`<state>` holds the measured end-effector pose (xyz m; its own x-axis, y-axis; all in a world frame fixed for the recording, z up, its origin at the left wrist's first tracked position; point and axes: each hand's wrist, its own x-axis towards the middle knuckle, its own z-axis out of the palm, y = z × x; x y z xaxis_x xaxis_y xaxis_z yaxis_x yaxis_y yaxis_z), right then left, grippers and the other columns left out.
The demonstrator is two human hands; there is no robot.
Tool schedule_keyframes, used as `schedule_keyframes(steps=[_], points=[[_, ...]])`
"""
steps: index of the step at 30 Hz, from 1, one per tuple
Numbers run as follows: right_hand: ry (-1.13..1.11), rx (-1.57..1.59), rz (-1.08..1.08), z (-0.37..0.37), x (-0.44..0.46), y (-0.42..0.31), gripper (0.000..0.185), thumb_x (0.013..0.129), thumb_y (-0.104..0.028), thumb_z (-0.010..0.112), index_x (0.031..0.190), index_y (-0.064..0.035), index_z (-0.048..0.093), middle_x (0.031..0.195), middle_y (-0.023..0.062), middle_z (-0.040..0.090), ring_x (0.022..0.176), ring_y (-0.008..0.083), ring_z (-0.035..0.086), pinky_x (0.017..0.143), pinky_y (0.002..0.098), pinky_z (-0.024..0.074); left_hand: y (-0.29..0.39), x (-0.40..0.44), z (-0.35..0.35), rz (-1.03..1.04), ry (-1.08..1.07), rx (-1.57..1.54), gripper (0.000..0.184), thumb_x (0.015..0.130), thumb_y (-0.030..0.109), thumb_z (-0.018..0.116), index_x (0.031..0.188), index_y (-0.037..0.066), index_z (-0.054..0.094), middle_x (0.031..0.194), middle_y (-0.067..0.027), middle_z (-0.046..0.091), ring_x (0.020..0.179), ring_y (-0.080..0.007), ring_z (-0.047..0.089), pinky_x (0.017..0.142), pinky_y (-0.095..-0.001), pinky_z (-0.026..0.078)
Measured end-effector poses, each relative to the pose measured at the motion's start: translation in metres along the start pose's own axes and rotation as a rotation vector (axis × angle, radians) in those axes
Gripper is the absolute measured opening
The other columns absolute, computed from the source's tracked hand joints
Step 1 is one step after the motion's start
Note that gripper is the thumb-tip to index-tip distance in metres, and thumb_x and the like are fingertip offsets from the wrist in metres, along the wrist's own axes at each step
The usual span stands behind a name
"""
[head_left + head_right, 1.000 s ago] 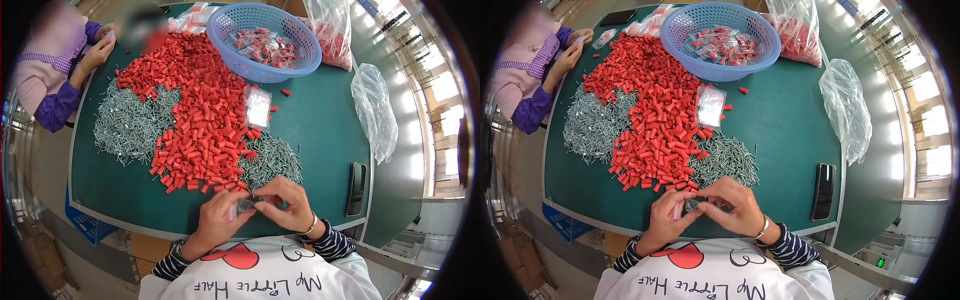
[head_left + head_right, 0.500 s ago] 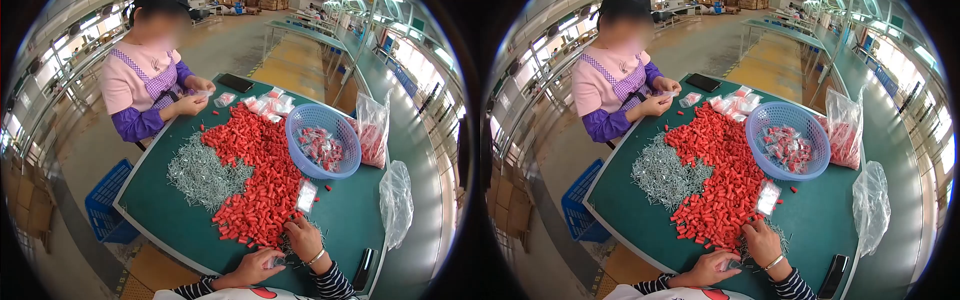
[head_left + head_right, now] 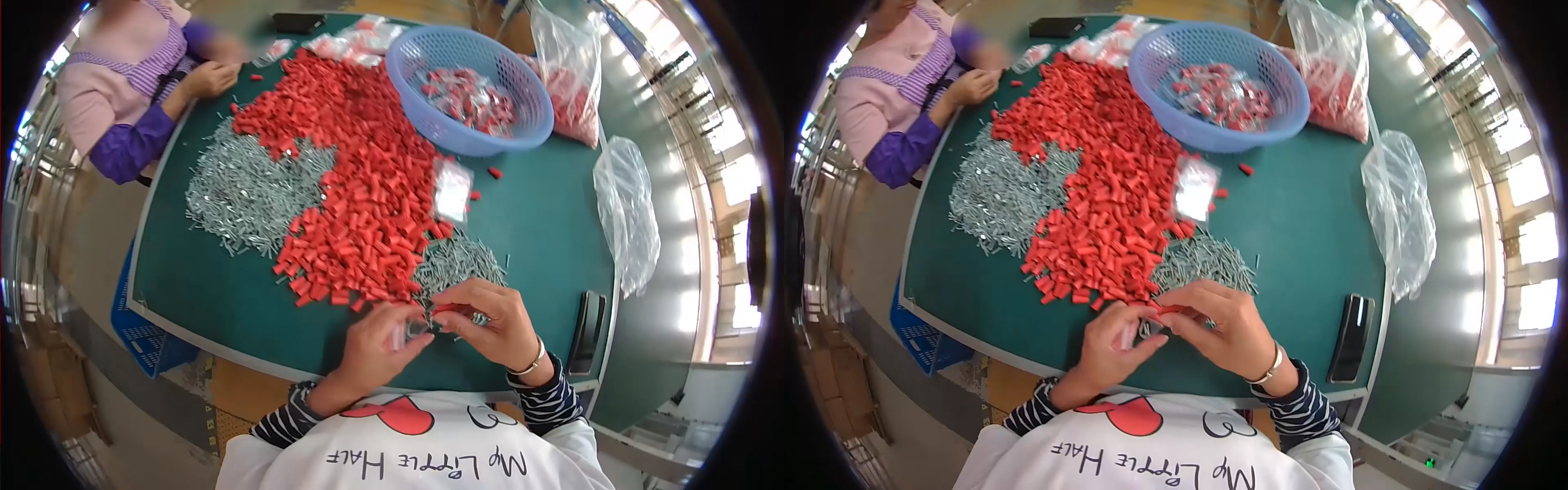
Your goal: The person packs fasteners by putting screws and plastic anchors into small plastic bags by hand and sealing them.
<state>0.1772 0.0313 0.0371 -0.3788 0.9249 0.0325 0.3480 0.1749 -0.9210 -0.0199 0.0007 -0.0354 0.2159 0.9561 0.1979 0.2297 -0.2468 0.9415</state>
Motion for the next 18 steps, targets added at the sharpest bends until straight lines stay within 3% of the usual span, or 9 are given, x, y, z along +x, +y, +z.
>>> schedule_keyframes(steps=[8, 14, 18], points=[[-0.096, -0.348, -0.223, 0.016, -0.010, -0.007, 0.037, 0.078, 0.003, 0.071, 0.115, -0.0037, 0.068, 0.102, 0.0135, 0.063, 0.082, 0.0295, 0.067, 0.067, 0.0341, 0.0574, -0.009, -0.003, 0.002, 0.073, -0.001, -0.010, 0.044, 0.072, 0.004, 0.083, 0.111, 0.005, 0.064, 0.096, -0.0109, 0.067, 0.083, -0.0279, 0.067, 0.071, -0.0350, 0.055], [-0.062, -0.365, -0.238, 0.018, -0.016, -0.004, 0.045, 0.079, 0.004, 0.068, 0.123, -0.0042, 0.064, 0.108, 0.0149, 0.061, 0.088, 0.0295, 0.067, 0.070, 0.0361, 0.0576, -0.006, -0.001, 0.003, 0.072, 0.000, 0.016, 0.044, 0.071, 0.005, 0.084, 0.110, 0.006, 0.063, 0.093, -0.0100, 0.066, 0.079, -0.0270, 0.067, 0.068, -0.0347, 0.055], [-0.045, -0.371, -0.207, 0.016, -0.020, -0.006, 0.041, 0.079, 0.003, 0.069, 0.119, -0.0021, 0.064, 0.109, 0.0145, 0.062, 0.089, 0.0294, 0.067, 0.072, 0.0369, 0.0576, -0.008, -0.002, 0.005, 0.075, -0.009, 0.015, 0.044, 0.071, 0.006, 0.085, 0.109, 0.005, 0.062, 0.093, -0.0094, 0.066, 0.077, -0.0257, 0.067, 0.066, -0.0336, 0.055]])
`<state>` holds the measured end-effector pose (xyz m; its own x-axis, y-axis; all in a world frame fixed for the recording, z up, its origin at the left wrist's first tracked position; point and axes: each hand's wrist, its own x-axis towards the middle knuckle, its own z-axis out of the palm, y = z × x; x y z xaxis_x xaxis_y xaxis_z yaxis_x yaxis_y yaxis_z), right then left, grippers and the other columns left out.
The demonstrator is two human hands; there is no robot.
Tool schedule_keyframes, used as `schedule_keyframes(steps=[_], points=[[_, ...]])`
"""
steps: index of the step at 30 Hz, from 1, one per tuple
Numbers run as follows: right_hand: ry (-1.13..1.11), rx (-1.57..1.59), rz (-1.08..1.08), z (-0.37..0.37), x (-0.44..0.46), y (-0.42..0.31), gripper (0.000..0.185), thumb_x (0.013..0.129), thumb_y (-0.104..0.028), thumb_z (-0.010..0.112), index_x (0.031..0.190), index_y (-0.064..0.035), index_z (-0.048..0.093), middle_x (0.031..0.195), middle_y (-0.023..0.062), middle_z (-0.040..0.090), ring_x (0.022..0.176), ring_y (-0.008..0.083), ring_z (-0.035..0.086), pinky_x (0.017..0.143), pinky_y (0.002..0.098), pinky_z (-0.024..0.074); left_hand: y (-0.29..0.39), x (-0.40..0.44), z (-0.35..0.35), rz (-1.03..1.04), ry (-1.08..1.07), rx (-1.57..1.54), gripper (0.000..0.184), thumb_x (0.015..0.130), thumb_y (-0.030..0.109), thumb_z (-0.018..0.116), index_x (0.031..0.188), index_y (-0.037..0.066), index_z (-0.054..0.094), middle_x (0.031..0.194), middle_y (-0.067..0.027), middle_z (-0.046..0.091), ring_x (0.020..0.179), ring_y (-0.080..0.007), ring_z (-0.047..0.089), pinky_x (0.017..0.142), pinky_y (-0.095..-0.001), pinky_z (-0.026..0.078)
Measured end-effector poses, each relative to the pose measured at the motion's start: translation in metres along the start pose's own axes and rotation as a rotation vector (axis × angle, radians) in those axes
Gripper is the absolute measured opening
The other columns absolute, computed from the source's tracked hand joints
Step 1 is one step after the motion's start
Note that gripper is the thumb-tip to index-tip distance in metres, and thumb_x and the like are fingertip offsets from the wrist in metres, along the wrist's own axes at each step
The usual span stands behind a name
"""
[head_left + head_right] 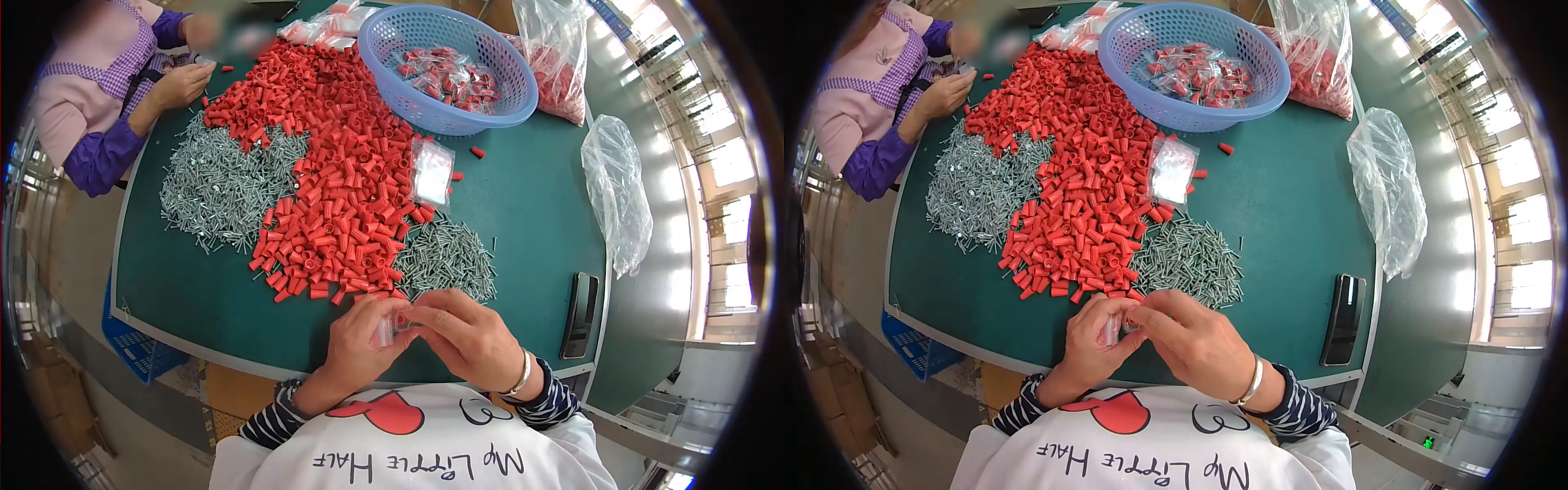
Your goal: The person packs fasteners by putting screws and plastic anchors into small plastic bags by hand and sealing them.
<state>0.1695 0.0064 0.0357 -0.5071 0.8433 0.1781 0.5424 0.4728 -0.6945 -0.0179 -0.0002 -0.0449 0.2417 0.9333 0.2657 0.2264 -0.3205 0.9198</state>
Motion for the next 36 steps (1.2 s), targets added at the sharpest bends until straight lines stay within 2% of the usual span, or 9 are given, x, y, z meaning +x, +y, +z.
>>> schedule_keyframes(steps=[5, 9, 11, 15, 18, 21, 24, 32, 36], points=[[-0.019, 0.177, 0.212, 0.004, -0.006, 0.003, 0.037, 0.081, 0.001, 0.070, 0.117, -0.0024, 0.063, 0.106, 0.0137, 0.064, 0.089, 0.0271, 0.068, 0.073, 0.0350, 0.0570, -0.003, -0.006, 0.001, -0.075, 0.049, -0.081, 0.039, 0.073, 0.012, 0.088, 0.100, 0.004, 0.060, 0.088, -0.0093, 0.067, 0.074, -0.0203, 0.068, 0.063, -0.0305, 0.054], [0.009, 0.309, 0.223, 0.017, -0.012, 0.012, 0.035, 0.082, -0.003, 0.073, 0.116, -0.0019, 0.064, 0.105, 0.0134, 0.065, 0.088, 0.0260, 0.068, 0.075, 0.0329, 0.0561, 0.000, -0.007, -0.002, -0.167, 0.054, -0.089, 0.038, 0.074, 0.018, 0.089, 0.093, 0.004, 0.059, 0.081, -0.0090, 0.067, 0.071, -0.0152, 0.068, 0.062, -0.0282, 0.053], [0.055, 0.367, 0.231, 0.024, -0.013, 0.013, 0.031, 0.082, -0.004, 0.074, 0.112, -0.0020, 0.066, 0.104, 0.0129, 0.065, 0.088, 0.0259, 0.067, 0.076, 0.0326, 0.0555, -0.007, -0.010, 0.002, -0.132, 0.053, -0.125, 0.040, 0.075, 0.020, 0.089, 0.091, 0.003, 0.056, 0.078, -0.0042, 0.063, 0.068, -0.0105, 0.062, 0.061, -0.0251, 0.051], [0.144, 0.344, 0.111, 0.036, -0.014, 0.023, 0.018, 0.083, -0.004, 0.074, 0.101, -0.0026, 0.071, 0.101, 0.0120, 0.066, 0.090, 0.0247, 0.067, 0.076, 0.0328, 0.0544, -0.006, -0.008, -0.003, -0.122, 0.030, -0.224, 0.041, 0.077, 0.026, 0.087, 0.091, 0.003, 0.055, 0.078, -0.0018, 0.061, 0.067, -0.0074, 0.058, 0.061, -0.0225, 0.049], [0.190, 0.406, 0.163, 0.036, -0.013, 0.024, 0.012, 0.084, -0.003, 0.073, 0.096, -0.0027, 0.072, 0.098, 0.0108, 0.067, 0.090, 0.0236, 0.067, 0.076, 0.0326, 0.0539, -0.003, -0.006, -0.006, -0.094, -0.025, -0.264, 0.033, 0.084, 0.022, 0.082, 0.096, 0.001, 0.059, 0.080, -0.0029, 0.062, 0.070, -0.0079, 0.058, 0.063, -0.0221, 0.048], [0.210, 0.458, 0.223, 0.030, -0.012, 0.024, 0.011, 0.085, -0.004, 0.073, 0.096, -0.0023, 0.072, 0.097, 0.0101, 0.067, 0.089, 0.0227, 0.066, 0.075, 0.0314, 0.0534, 0.007, 0.000, -0.009, -0.109, 0.056, -0.194, 0.021, 0.090, 0.013, 0.075, 0.101, 0.000, 0.064, 0.083, -0.0046, 0.063, 0.073, -0.0086, 0.057, 0.066, -0.0221, 0.046], [0.215, 0.473, 0.236, 0.027, -0.014, 0.026, 0.011, 0.086, -0.004, 0.072, 0.097, -0.0025, 0.071, 0.097, 0.0094, 0.067, 0.087, 0.0217, 0.066, 0.073, 0.0302, 0.0528, 0.006, 0.000, -0.012, -0.106, 0.071, -0.166, 0.013, 0.090, 0.004, 0.071, 0.101, -0.001, 0.066, 0.084, -0.0056, 0.063, 0.074, -0.0093, 0.056, 0.067, -0.0225, 0.045], [0.219, 0.591, 0.305, 0.026, -0.013, 0.026, 0.016, 0.087, -0.005, 0.073, 0.102, -0.0028, 0.069, 0.095, 0.0079, 0.069, 0.085, 0.0177, 0.067, 0.072, 0.0294, 0.0523, 0.006, 0.003, -0.010, -0.108, 0.072, -0.192, 0.012, 0.085, 0.002, 0.076, 0.092, 0.000, 0.068, 0.076, -0.0030, 0.059, 0.066, -0.0100, 0.051, 0.060, -0.0237, 0.039], [0.259, 0.511, 0.146, 0.028, -0.011, 0.033, 0.016, 0.084, -0.002, 0.075, 0.099, -0.0033, 0.070, 0.093, 0.0080, 0.069, 0.085, 0.0197, 0.067, 0.075, 0.0311, 0.0525, 0.009, 0.005, -0.011, -0.080, 0.065, -0.177, 0.012, 0.083, 0.003, 0.077, 0.090, 0.001, 0.068, 0.074, -0.0033, 0.058, 0.065, -0.0112, 0.051, 0.059, -0.0243, 0.039]])
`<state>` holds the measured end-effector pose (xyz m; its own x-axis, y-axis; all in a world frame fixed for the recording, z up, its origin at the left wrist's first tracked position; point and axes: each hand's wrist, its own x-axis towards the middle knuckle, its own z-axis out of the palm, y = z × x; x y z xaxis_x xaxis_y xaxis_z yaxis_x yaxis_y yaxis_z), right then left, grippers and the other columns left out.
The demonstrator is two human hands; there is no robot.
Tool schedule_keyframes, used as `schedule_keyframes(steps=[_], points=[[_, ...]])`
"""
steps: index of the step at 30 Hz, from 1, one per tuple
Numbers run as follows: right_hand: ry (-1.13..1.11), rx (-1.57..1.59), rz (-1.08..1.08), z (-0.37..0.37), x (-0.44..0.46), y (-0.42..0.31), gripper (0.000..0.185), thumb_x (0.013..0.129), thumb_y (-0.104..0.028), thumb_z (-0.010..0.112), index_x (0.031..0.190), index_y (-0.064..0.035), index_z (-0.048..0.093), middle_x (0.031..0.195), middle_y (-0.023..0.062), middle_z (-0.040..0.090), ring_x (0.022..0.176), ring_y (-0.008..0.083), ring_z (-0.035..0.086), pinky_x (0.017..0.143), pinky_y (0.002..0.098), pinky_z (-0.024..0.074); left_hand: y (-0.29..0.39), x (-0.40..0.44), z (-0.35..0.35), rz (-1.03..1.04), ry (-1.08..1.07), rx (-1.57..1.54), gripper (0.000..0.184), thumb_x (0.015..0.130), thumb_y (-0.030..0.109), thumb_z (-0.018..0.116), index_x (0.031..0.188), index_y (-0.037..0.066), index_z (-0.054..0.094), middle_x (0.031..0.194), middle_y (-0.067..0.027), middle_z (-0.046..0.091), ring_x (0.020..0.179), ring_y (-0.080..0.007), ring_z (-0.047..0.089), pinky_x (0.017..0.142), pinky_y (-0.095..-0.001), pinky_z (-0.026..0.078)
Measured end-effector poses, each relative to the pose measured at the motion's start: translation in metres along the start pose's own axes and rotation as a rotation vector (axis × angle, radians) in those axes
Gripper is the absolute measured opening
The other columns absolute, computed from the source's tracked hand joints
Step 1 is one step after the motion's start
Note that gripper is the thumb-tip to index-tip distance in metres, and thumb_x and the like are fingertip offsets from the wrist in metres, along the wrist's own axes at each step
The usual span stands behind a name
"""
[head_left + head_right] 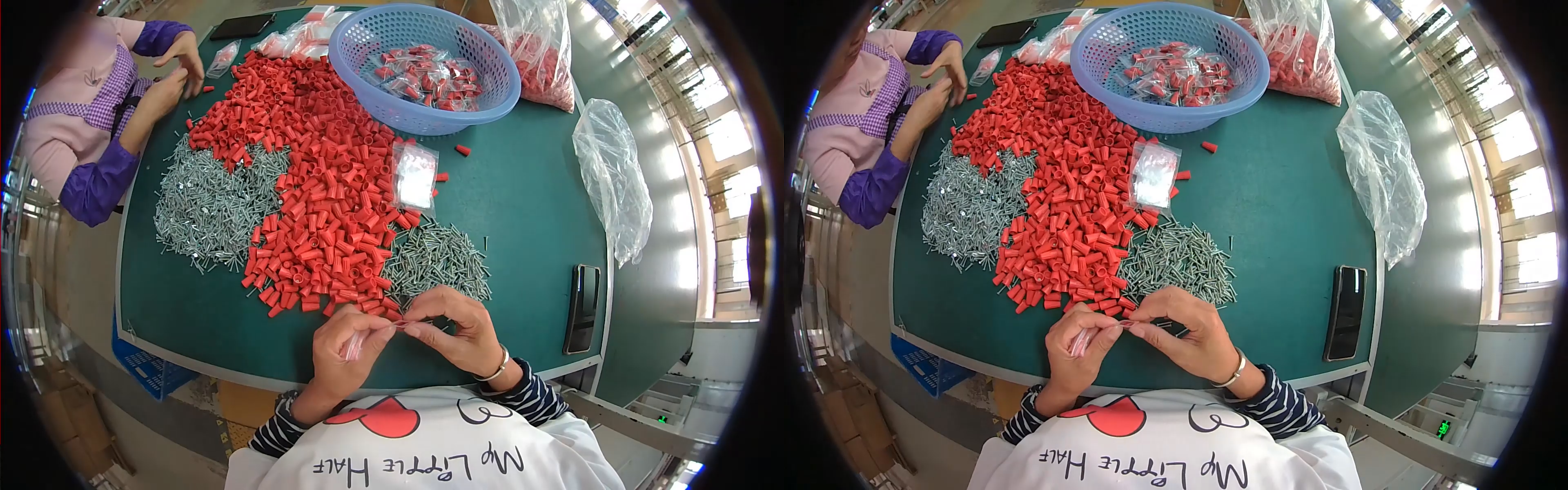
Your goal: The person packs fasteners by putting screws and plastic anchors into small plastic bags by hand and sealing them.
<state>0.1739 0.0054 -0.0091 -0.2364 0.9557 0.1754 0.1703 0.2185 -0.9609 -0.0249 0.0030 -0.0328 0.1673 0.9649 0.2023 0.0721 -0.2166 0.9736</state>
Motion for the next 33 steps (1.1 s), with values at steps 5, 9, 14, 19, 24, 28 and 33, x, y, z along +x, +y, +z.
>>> schedule_keyframes(steps=[5, 9, 14, 19, 24, 28, 33], points=[[-0.018, -0.078, -0.047, 0.000, -0.001, 0.003, 0.016, 0.082, -0.002, 0.076, 0.096, -0.0032, 0.070, 0.092, 0.0082, 0.069, 0.086, 0.0236, 0.067, 0.077, 0.0333, 0.0527, 0.000, 0.000, -0.001, 0.025, 0.002, 0.059, 0.011, 0.083, 0.005, 0.078, 0.089, 0.002, 0.069, 0.073, -0.0042, 0.059, 0.064, -0.0127, 0.051, 0.059, -0.0253, 0.039], [-0.003, -0.049, 0.019, 0.002, -0.001, -0.001, 0.013, 0.083, -0.002, 0.075, 0.094, -0.0030, 0.069, 0.092, 0.0082, 0.069, 0.087, 0.0236, 0.067, 0.077, 0.0335, 0.0524, 0.001, -0.001, -0.001, 0.010, 0.004, 0.069, 0.011, 0.083, 0.006, 0.078, 0.089, 0.002, 0.069, 0.071, -0.0040, 0.058, 0.063, -0.0132, 0.051, 0.058, -0.0257, 0.040], [0.009, -0.136, -0.029, 0.000, 0.000, -0.003, 0.011, 0.083, -0.003, 0.073, 0.092, -0.0032, 0.067, 0.091, 0.0082, 0.068, 0.085, 0.0254, 0.066, 0.076, 0.0350, 0.0511, 0.001, -0.001, 0.001, 0.004, -0.011, 0.065, 0.011, 0.084, 0.005, 0.077, 0.090, 0.001, 0.069, 0.071, -0.0038, 0.058, 0.063, -0.0134, 0.051, 0.059, -0.0263, 0.040], [-0.067, -0.211, -0.132, -0.004, 0.006, -0.006, 0.012, 0.082, -0.002, 0.072, 0.092, -0.0024, 0.066, 0.090, 0.0096, 0.067, 0.082, 0.0273, 0.065, 0.075, 0.0360, 0.0506, 0.010, 0.004, 0.003, 0.049, -0.021, 0.114, 0.011, 0.083, 0.003, 0.076, 0.091, 0.002, 0.069, 0.072, -0.0043, 0.058, 0.061, -0.0140, 0.051, 0.056, -0.0271, 0.041], [-0.098, -0.183, -0.081, -0.005, 0.007, -0.008, 0.011, 0.082, -0.001, 0.071, 0.090, -0.0018, 0.064, 0.086, 0.0101, 0.065, 0.077, 0.0280, 0.064, 0.069, 0.0350, 0.0515, 0.008, 0.008, 0.002, 0.130, -0.079, 0.151, 0.011, 0.083, 0.002, 0.075, 0.091, 0.003, 0.067, 0.073, -0.0057, 0.057, 0.057, -0.0173, 0.051, 0.053, -0.0279, 0.041], [-0.134, -0.276, -0.071, -0.008, 0.018, -0.012, 0.009, 0.082, 0.001, 0.069, 0.086, -0.0013, 0.062, 0.082, 0.0111, 0.063, 0.072, 0.0276, 0.064, 0.063, 0.0331, 0.0515, 0.004, 0.010, 0.006, 0.134, -0.072, 0.264, 0.013, 0.083, 0.003, 0.075, 0.088, 0.004, 0.063, 0.072, -0.0071, 0.056, 0.057, -0.0210, 0.052, 0.052, -0.0303, 0.041], [0.057, -0.290, -0.149, -0.024, 0.059, -0.024, 0.007, 0.089, 0.003, 0.062, 0.094, -0.0001, 0.061, 0.081, 0.0070, 0.063, 0.069, 0.0179, 0.064, 0.061, 0.0292, 0.0501, -0.003, 0.010, 0.006, 0.135, 0.045, 0.281, 0.013, 0.087, 0.008, 0.072, 0.088, 0.004, 0.060, 0.070, -0.0059, 0.053, 0.057, -0.0190, 0.052, 0.052, -0.0310, 0.042]])
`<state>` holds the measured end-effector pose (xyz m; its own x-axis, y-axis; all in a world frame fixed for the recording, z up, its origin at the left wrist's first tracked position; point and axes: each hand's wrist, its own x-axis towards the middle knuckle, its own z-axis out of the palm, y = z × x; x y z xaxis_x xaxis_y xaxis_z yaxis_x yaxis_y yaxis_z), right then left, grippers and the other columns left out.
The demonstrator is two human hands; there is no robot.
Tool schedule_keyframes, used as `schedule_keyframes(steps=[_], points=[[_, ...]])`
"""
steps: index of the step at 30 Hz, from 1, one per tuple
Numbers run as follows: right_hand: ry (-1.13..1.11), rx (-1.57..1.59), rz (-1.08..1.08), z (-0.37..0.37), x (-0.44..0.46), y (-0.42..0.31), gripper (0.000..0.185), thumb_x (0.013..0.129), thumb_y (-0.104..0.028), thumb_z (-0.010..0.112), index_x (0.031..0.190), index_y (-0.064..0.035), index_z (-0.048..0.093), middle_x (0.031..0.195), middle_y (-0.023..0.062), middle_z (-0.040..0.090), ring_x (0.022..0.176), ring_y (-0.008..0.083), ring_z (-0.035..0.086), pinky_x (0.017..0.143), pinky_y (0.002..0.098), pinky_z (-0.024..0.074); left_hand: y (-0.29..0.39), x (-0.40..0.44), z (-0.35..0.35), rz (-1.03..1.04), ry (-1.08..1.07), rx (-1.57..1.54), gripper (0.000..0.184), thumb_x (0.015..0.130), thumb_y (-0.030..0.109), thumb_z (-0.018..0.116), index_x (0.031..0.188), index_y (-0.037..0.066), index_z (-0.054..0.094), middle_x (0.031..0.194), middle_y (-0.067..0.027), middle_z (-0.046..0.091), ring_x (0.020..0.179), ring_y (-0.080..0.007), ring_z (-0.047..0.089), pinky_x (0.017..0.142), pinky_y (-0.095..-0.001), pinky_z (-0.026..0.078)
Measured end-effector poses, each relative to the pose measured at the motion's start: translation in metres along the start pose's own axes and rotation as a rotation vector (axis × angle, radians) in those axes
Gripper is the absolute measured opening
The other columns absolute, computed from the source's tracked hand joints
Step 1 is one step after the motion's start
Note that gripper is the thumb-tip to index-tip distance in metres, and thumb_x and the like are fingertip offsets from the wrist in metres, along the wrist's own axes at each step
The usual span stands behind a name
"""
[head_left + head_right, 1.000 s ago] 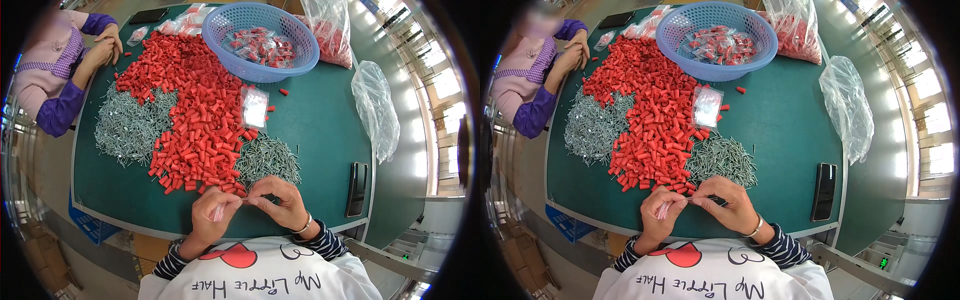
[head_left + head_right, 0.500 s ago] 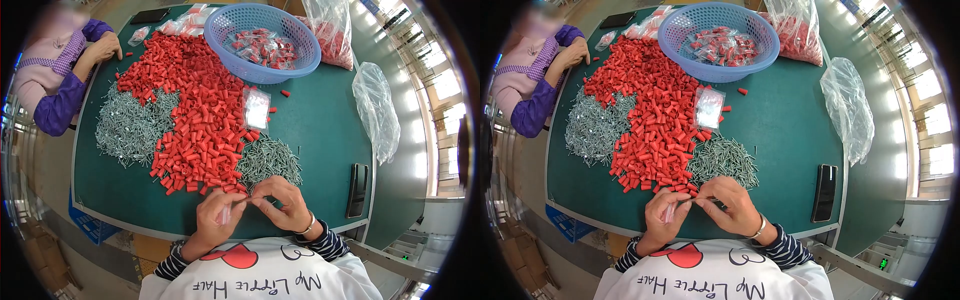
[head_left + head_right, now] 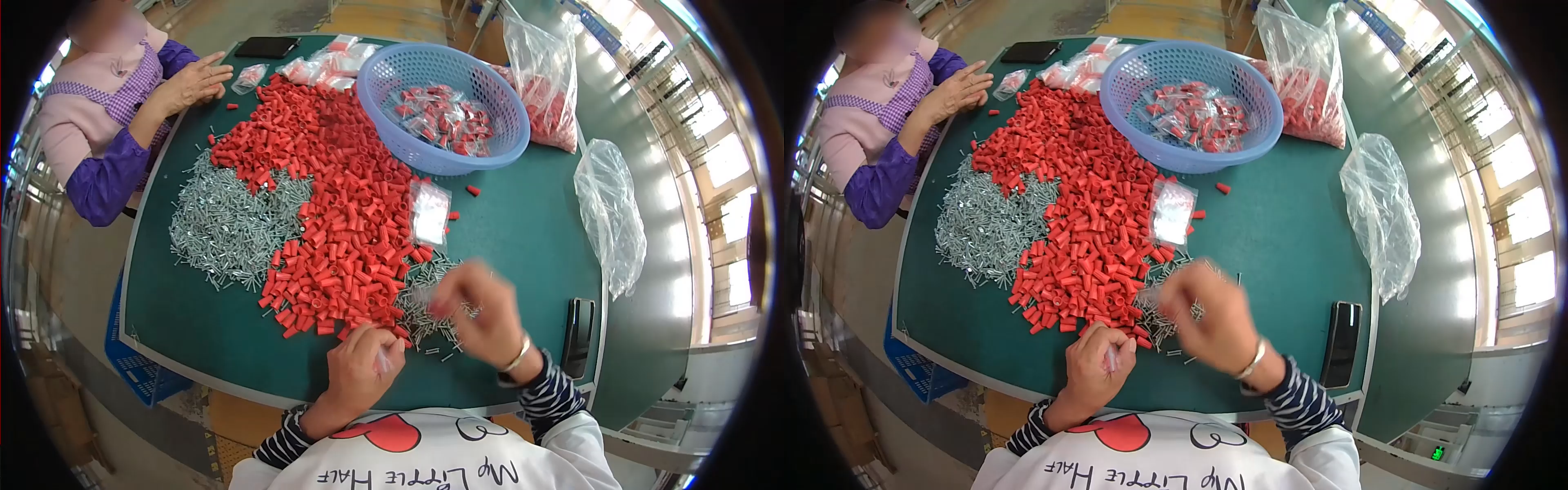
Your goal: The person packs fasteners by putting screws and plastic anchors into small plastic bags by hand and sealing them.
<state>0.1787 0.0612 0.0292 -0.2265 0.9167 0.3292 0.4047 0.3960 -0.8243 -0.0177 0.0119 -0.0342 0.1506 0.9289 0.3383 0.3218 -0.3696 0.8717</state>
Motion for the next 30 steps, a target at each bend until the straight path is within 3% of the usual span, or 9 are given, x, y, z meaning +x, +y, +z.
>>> schedule_keyframes(steps=[4, 6, 8, 11, 12, 15, 21, 24, 30], points=[[0.464, -0.087, -0.032, -0.034, 0.059, 0.005, 0.017, 0.095, 0.000, 0.060, 0.112, 0.0017, 0.060, 0.087, 0.0038, 0.066, 0.076, 0.0107, 0.063, 0.063, 0.0242, 0.0484, 0.015, 0.003, -0.008, -0.543, -0.001, -0.649, 0.019, 0.100, 0.021, 0.060, 0.093, 0.003, 0.058, 0.075, -0.0016, 0.053, 0.059, -0.0117, 0.049, 0.051, -0.0265, 0.038], [0.546, 0.015, -0.066, -0.035, 0.068, -0.007, 0.019, 0.094, -0.002, 0.063, 0.112, 0.0012, 0.063, 0.088, 0.0053, 0.067, 0.076, 0.0113, 0.063, 0.062, 0.0237, 0.0480, 0.011, 0.007, -0.011, -0.616, 0.097, -0.904, 0.025, 0.104, 0.028, 0.054, 0.097, 0.004, 0.057, 0.080, -0.0009, 0.053, 0.060, -0.0094, 0.047, 0.050, -0.0244, 0.036], [0.275, -0.099, -0.036, -0.024, 0.043, -0.004, 0.016, 0.092, -0.003, 0.065, 0.108, 0.0000, 0.066, 0.087, 0.0065, 0.068, 0.075, 0.0128, 0.063, 0.062, 0.0247, 0.0485, 0.006, 0.008, -0.014, -0.602, 0.145, -1.066, 0.031, 0.104, 0.036, 0.052, 0.103, 0.005, 0.056, 0.088, -0.0037, 0.056, 0.067, -0.0111, 0.054, 0.048, -0.0230, 0.036], [-0.031, -0.030, 0.164, 0.006, 0.001, -0.012, 0.012, 0.089, -0.006, 0.070, 0.100, -0.0016, 0.070, 0.087, 0.0088, 0.068, 0.073, 0.0163, 0.064, 0.062, 0.0270, 0.0497, 0.011, 0.008, -0.014, -0.594, 0.209, -1.219, 0.033, 0.106, 0.031, 0.047, 0.110, 0.000, 0.055, 0.094, -0.0080, 0.060, 0.090, -0.0214, 0.064, 0.081, -0.0356, 0.055], [-0.097, 0.035, 0.221, 0.015, -0.009, -0.013, 0.014, 0.088, -0.008, 0.071, 0.100, -0.0014, 0.070, 0.086, 0.0091, 0.068, 0.073, 0.0169, 0.064, 0.062, 0.0274, 0.0498, 0.011, 0.006, -0.013, -0.629, 0.213, -1.157, 0.033, 0.107, 0.032, 0.046, 0.110, 0.000, 0.053, 0.100, -0.0112, 0.062, 0.096, -0.0244, 0.066, 0.084, -0.0381, 0.056], [-0.209, 0.134, 0.327, 0.032, -0.029, -0.017, 0.020, 0.087, -0.013, 0.074, 0.101, -0.0008, 0.070, 0.085, 0.0098, 0.068, 0.072, 0.0178, 0.065, 0.061, 0.0285, 0.0500, 0.017, 0.008, -0.009, -0.643, 0.213, -1.105, 0.031, 0.105, 0.037, 0.049, 0.107, 0.006, 0.053, 0.098, -0.0076, 0.062, 0.097, -0.0222, 0.068, 0.057, -0.0253, 0.049], [-0.215, 0.269, 0.446, 0.044, -0.041, -0.022, 0.021, 0.086, -0.017, 0.076, 0.098, 0.0001, 0.070, 0.078, 0.0099, 0.065, 0.065, 0.0166, 0.062, 0.059, 0.0293, 0.0493, 0.019, -0.003, 0.002, -0.509, 0.126, -0.974, 0.034, 0.106, 0.036, 0.047, 0.107, 0.003, 0.052, 0.101, -0.0118, 0.063, 0.105, -0.0278, 0.067, 0.082, -0.0365, 0.056], [-0.120, 0.260, 0.418, 0.047, -0.051, -0.011, 0.015, 0.091, -0.013, 0.071, 0.098, -0.0003, 0.070, 0.077, 0.0075, 0.064, 0.064, 0.0122, 0.060, 0.058, 0.0264, 0.0480, 0.020, -0.002, 0.000, -0.458, 0.149, -0.926, 0.033, 0.106, 0.034, 0.047, 0.108, 0.002, 0.054, 0.099, -0.0121, 0.064, 0.107, -0.0289, 0.066, 0.079, -0.0345, 0.056], [0.057, 0.511, 0.528, 0.043, -0.059, -0.010, 0.017, 0.098, -0.016, 0.064, 0.100, -0.0015, 0.072, 0.082, 0.0026, 0.067, 0.071, 0.0068, 0.060, 0.061, 0.0223, 0.0486, 0.014, -0.004, -0.007, -0.681, 0.148, -0.895, 0.038, 0.103, 0.035, 0.055, 0.119, 0.001, 0.056, 0.095, -0.0079, 0.066, 0.068, -0.0081, 0.058, 0.054, -0.0203, 0.042]])
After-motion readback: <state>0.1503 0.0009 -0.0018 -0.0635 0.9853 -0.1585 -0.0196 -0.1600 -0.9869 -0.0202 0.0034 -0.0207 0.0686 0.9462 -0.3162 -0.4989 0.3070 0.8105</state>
